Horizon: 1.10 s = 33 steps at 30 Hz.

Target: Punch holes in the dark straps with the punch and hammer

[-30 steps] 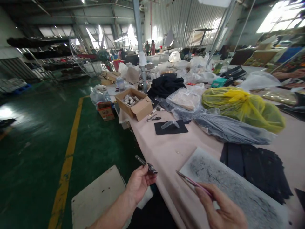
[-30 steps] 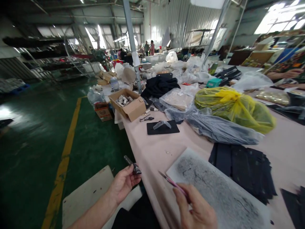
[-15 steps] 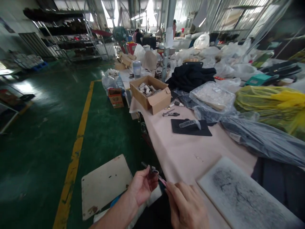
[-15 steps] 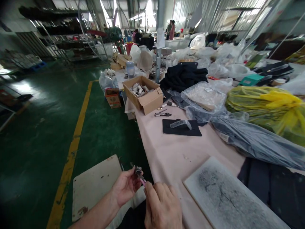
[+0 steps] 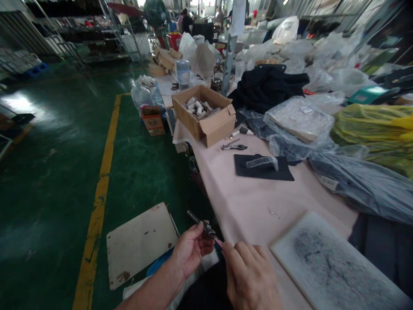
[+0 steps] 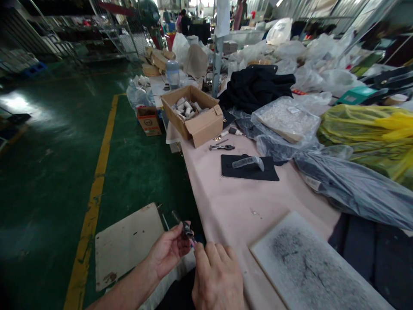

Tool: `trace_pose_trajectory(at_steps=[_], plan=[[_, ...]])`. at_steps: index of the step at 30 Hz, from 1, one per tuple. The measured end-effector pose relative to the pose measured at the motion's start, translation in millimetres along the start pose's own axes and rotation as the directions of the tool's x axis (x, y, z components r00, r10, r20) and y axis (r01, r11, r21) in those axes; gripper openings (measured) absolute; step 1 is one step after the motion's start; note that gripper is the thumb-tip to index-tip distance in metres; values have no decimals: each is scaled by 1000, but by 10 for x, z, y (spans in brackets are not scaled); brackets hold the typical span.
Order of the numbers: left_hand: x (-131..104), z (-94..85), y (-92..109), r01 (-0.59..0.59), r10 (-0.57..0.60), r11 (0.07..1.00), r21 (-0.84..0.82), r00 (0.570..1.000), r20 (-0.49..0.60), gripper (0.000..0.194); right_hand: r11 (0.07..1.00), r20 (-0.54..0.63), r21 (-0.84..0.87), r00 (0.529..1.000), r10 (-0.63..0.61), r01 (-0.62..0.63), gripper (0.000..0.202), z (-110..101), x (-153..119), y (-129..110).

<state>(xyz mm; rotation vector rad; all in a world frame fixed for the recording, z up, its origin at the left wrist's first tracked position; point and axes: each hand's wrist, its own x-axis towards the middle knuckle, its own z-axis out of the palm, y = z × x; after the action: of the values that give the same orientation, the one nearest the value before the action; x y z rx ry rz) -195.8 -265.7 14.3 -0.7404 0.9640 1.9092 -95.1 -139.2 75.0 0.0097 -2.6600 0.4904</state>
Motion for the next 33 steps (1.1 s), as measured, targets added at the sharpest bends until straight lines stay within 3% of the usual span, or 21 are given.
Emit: trace_pose_trajectory(at_steps=[5, 9, 18, 22, 27, 33], plan=[[-1, 0, -67, -87, 87, 996, 13, 996, 30, 22, 1000, 38, -2, 999, -5, 5, 24, 75, 22, 43], [-9, 20, -136, -89, 90, 996, -28, 995, 36, 21, 999, 43, 51, 999, 9, -11, 23, 147, 24, 83], [19, 18, -126, -159, 160, 986, -42, 987, 23, 34, 994, -40, 34, 994, -105, 107, 24, 113, -61, 140], [3, 17, -114, -192, 193, 981, -38, 981, 27, 41, 995, -98, 58, 992, -79, 85, 24, 194, -81, 135], [-34, 30, -131, -211, 212, 977, -20, 977, 35, 49, 994, -28, 60, 996, -87, 88, 26, 254, -52, 141], [-33, 49, -119, -258, 258, 966, 1, 966, 27, 50, 993, 31, -4, 992, -121, 122, 24, 132, -115, 191]])
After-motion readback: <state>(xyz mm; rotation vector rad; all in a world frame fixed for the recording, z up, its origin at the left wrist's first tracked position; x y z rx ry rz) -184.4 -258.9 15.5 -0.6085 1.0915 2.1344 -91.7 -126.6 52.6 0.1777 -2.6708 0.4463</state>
